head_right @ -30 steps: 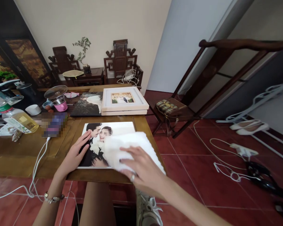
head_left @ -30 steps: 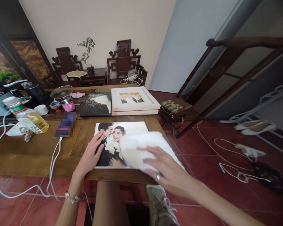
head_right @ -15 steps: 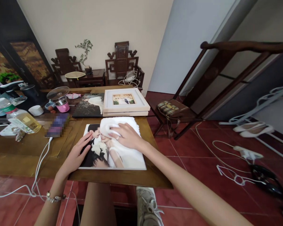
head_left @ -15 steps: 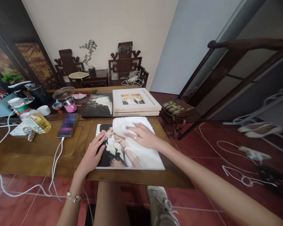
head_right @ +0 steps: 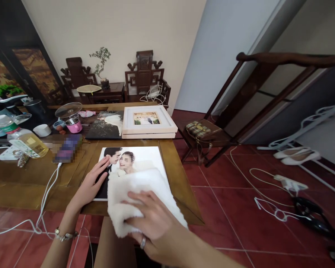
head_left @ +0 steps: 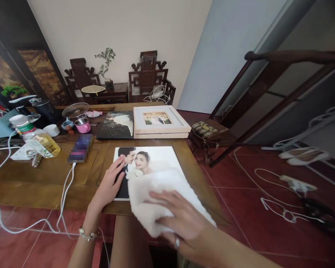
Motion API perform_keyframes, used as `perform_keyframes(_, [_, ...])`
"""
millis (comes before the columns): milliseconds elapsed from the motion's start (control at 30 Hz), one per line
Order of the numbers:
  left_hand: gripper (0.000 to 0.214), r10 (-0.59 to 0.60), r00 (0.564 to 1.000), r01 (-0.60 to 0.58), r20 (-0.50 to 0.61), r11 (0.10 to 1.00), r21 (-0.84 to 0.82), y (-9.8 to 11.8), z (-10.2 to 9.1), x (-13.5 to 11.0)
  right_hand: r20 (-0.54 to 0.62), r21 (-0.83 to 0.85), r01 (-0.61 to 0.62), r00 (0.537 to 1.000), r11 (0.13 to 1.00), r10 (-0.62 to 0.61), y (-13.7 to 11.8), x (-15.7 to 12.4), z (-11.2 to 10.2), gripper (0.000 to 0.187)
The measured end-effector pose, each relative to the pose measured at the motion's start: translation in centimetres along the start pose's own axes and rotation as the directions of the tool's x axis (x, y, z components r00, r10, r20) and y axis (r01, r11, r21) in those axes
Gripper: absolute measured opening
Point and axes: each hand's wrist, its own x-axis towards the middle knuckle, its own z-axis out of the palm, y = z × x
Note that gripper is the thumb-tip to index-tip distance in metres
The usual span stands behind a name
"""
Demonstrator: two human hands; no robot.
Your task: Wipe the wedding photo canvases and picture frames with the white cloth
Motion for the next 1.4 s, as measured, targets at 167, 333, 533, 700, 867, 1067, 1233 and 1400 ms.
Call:
perform_keyframes(167, [0.044, 0.002, 1.000, -0.002, 0.007, 1.000, 0.000, -0.2, 0.1, 0.0, 0.040, -0.006, -0.049, 0.998, 0.999, 0.049, 2.0, 2.3, -0.7, 0.024])
perform_keyframes(333, [0.044, 0.002, 1.000, -0.001, 0.015, 1.000, -0.011, -0.2, 0.0, 0.1, -0.052, -0.161, -0.137, 0.990, 0.977, 0.130, 7.5, 8.1, -1.6, 0.029])
perform_keyframes(533, [0.044, -0.007, 1.000, 0.007, 0.011, 1.000, -0.023, 0.0, -0.1, 0.0, -0.106, -0.194, -0.188, 0.980, 0.963, 0.170, 8.8, 10.2, -1.6, 0.031])
perform_keyframes(700, [0.044, -0.018, 1.000, 0.018, 0.008, 0.999, -0.031, -0.1, 0.0, 0.0, -0.081, -0.087, -0.077, 0.994, 0.993, 0.070, 3.6, 5.7, 0.2, 0.026])
perform_keyframes(867, [0.045, -0.019, 1.000, 0.020, 0.004, 0.999, -0.033, 0.1, -0.1, 0.0, 0.082, 0.006, 0.118, 0.990, 0.993, -0.118, 0.0, 1.9, 0.3, 0.029])
perform_keyframes(1067, [0.045, 0.001, 1.000, -0.001, -0.001, 1.000, -0.030, 0.0, 0.0, 0.0, 0.039, -0.082, 0.008, 0.999, 0.997, -0.005, 3.6, 3.2, -0.9, 0.027])
perform_keyframes(1233, [0.044, 0.009, 1.000, -0.009, -0.009, 0.999, -0.039, -0.1, 0.0, -0.1, -0.098, -0.247, -0.152, 0.987, 0.957, 0.131, 8.9, 7.3, -2.1, 0.031])
perform_keyframes(1400, [0.044, 0.000, 1.000, 0.000, -0.001, 0.999, -0.039, -0.1, 0.0, 0.0, -0.109, -0.270, -0.218, 0.975, 0.938, 0.195, 8.5, 9.6, -1.9, 0.031])
